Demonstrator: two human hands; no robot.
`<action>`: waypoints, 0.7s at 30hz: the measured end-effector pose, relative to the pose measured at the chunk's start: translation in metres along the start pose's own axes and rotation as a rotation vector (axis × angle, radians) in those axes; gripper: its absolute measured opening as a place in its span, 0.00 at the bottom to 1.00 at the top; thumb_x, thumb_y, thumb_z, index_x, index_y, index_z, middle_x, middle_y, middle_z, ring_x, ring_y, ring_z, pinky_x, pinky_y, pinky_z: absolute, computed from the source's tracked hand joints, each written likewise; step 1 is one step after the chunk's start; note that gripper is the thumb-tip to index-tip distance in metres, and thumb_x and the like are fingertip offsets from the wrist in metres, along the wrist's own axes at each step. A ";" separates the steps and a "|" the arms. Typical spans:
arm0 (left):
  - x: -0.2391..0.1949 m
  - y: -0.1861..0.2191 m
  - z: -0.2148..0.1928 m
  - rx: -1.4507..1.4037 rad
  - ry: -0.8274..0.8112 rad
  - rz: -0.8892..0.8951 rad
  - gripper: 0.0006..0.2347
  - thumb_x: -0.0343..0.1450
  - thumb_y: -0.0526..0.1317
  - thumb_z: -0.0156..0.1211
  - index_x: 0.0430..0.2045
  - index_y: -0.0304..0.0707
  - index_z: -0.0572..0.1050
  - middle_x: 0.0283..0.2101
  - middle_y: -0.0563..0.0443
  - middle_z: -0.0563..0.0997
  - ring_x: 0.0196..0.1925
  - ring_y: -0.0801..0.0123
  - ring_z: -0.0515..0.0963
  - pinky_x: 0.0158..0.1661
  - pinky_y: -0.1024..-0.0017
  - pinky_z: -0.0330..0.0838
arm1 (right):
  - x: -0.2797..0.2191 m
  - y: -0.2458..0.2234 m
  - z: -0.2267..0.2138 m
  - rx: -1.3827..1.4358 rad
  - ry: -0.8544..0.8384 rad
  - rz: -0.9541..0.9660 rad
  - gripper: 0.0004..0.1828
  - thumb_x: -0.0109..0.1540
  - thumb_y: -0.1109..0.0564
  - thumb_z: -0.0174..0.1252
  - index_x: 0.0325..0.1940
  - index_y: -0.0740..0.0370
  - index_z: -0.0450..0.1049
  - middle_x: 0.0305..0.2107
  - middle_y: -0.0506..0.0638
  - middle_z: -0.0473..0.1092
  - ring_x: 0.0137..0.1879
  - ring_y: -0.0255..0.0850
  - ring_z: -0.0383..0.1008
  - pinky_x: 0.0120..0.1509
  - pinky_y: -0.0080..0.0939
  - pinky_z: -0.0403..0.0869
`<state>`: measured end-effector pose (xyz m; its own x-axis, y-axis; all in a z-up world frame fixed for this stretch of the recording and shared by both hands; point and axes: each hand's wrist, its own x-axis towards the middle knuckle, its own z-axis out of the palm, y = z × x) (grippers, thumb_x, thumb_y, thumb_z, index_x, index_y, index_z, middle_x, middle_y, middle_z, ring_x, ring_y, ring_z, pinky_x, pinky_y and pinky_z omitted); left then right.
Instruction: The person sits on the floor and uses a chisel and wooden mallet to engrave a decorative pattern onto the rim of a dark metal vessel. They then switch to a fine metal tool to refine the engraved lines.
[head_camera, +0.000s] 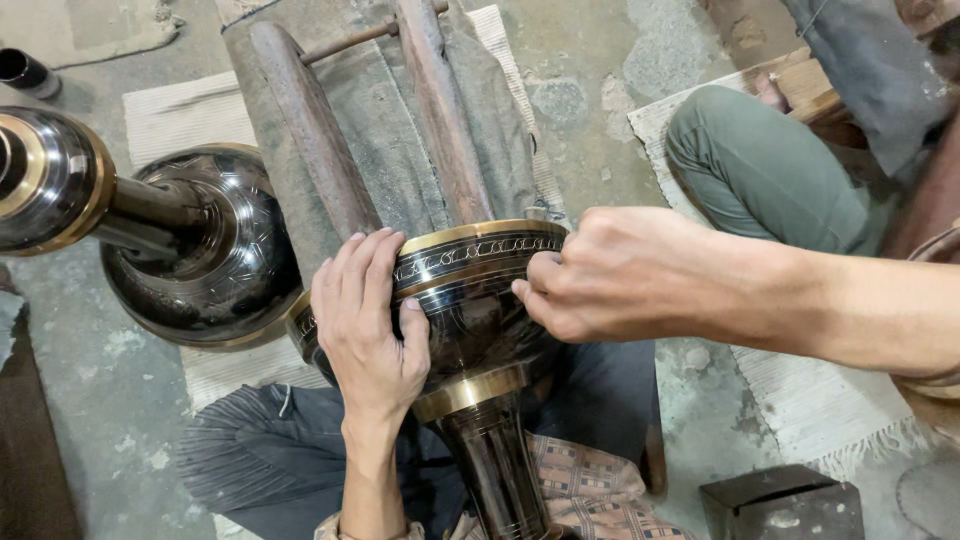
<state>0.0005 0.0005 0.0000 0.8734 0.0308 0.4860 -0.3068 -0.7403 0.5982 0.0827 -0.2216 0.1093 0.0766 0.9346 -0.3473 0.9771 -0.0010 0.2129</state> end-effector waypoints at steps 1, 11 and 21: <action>0.000 0.000 0.000 0.001 0.001 0.001 0.22 0.65 0.32 0.56 0.56 0.32 0.72 0.59 0.42 0.76 0.67 0.45 0.71 0.68 0.51 0.60 | 0.000 -0.001 0.000 -0.003 0.013 0.002 0.21 0.56 0.62 0.57 0.53 0.67 0.77 0.26 0.53 0.75 0.23 0.41 0.77 0.20 0.39 0.75; 0.000 -0.001 0.000 0.005 -0.004 0.004 0.22 0.65 0.33 0.56 0.56 0.33 0.72 0.59 0.42 0.76 0.67 0.46 0.71 0.68 0.51 0.60 | 0.000 0.001 -0.003 0.027 0.079 0.017 0.19 0.55 0.60 0.59 0.50 0.67 0.78 0.25 0.53 0.74 0.23 0.43 0.77 0.21 0.42 0.75; -0.004 -0.002 -0.005 -0.016 0.002 -0.001 0.22 0.65 0.33 0.57 0.56 0.33 0.72 0.60 0.42 0.76 0.66 0.46 0.72 0.67 0.52 0.62 | -0.029 -0.010 0.020 0.513 0.278 0.410 0.28 0.56 0.57 0.66 0.61 0.63 0.75 0.31 0.50 0.76 0.26 0.36 0.77 0.27 0.35 0.75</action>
<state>-0.0041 0.0049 0.0004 0.8730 0.0327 0.4866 -0.3119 -0.7296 0.6086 0.0743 -0.2563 0.0987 0.4712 0.8792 -0.0712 0.8559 -0.4752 -0.2039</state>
